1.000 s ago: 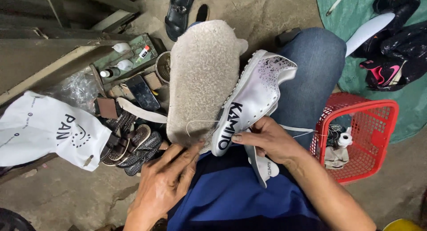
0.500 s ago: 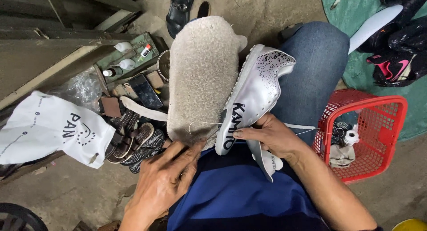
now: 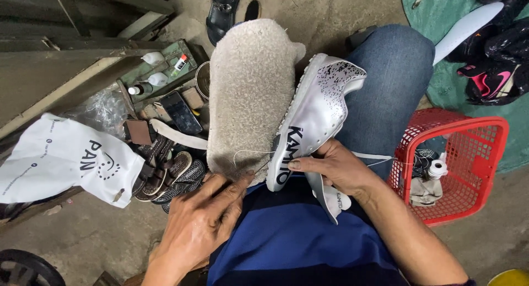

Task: A person is hand-sewing the upper part of a white athletic shoe to its sole using a needle and thick thread.

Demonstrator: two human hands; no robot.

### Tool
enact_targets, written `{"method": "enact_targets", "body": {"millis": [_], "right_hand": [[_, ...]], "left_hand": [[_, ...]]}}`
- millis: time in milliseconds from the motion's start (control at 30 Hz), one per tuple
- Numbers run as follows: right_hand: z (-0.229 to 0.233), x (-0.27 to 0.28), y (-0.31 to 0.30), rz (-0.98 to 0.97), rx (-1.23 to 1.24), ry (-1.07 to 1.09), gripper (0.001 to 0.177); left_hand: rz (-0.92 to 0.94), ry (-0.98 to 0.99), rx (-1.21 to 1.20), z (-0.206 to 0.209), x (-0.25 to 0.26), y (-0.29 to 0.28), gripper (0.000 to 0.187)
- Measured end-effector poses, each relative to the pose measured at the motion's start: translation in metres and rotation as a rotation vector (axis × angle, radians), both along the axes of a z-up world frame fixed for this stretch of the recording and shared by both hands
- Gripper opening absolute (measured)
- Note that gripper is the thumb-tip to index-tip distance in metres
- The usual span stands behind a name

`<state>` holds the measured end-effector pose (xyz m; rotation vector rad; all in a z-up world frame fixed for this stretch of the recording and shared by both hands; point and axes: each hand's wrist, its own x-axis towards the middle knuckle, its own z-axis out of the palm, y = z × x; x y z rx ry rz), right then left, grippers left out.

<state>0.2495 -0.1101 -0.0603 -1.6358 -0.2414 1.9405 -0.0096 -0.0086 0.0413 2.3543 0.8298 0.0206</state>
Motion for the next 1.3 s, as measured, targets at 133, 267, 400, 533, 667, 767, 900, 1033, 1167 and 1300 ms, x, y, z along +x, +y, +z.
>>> {"method": "enact_targets", "body": {"millis": [133, 267, 400, 533, 667, 767, 900, 1033, 1167, 1300], "right_hand": [[0.0, 0.0, 0.0, 0.014, -0.008, -0.005, 0.017], [-0.007, 0.0, -0.005, 0.007, 0.039, 0.006, 0.017], [-0.003, 0.0, -0.003, -0.001, 0.019, 0.013, 0.016], [0.02, -0.003, 0.01, 0.029, 0.01, -0.035, 0.023], [0.022, -0.005, 0.008, -0.003, 0.054, -0.004, 0.024], [0.019, -0.005, 0.005, -0.031, 0.066, 0.014, 0.021], [0.021, -0.006, 0.006, 0.005, 0.041, -0.028, 0.021], [0.026, -0.008, 0.007, 0.025, 0.061, -0.012, 0.024], [0.025, -0.008, 0.006, 0.021, 0.066, 0.042, 0.026], [0.027, -0.009, 0.009, 0.065, 0.003, 0.05, 0.029]], "left_hand": [[-0.007, 0.007, 0.0, 0.0, 0.0, 0.002, 0.04], [-0.017, 0.029, 0.012, 0.0, 0.0, 0.003, 0.039], [-0.002, 0.088, -0.037, 0.001, 0.001, 0.004, 0.041], [0.018, 0.214, -0.119, 0.004, 0.005, 0.009, 0.042], [-0.004, 0.21, -0.192, 0.009, 0.008, 0.019, 0.044], [0.001, 0.201, -0.193, 0.009, 0.008, 0.021, 0.044], [-0.003, 0.235, -0.219, 0.008, 0.011, 0.024, 0.046], [-0.079, 0.486, -0.368, 0.007, 0.022, 0.036, 0.047], [-0.172, 0.637, -0.443, 0.009, 0.042, 0.056, 0.054], [-0.247, 0.636, -0.42, 0.005, 0.051, 0.062, 0.056]]}}
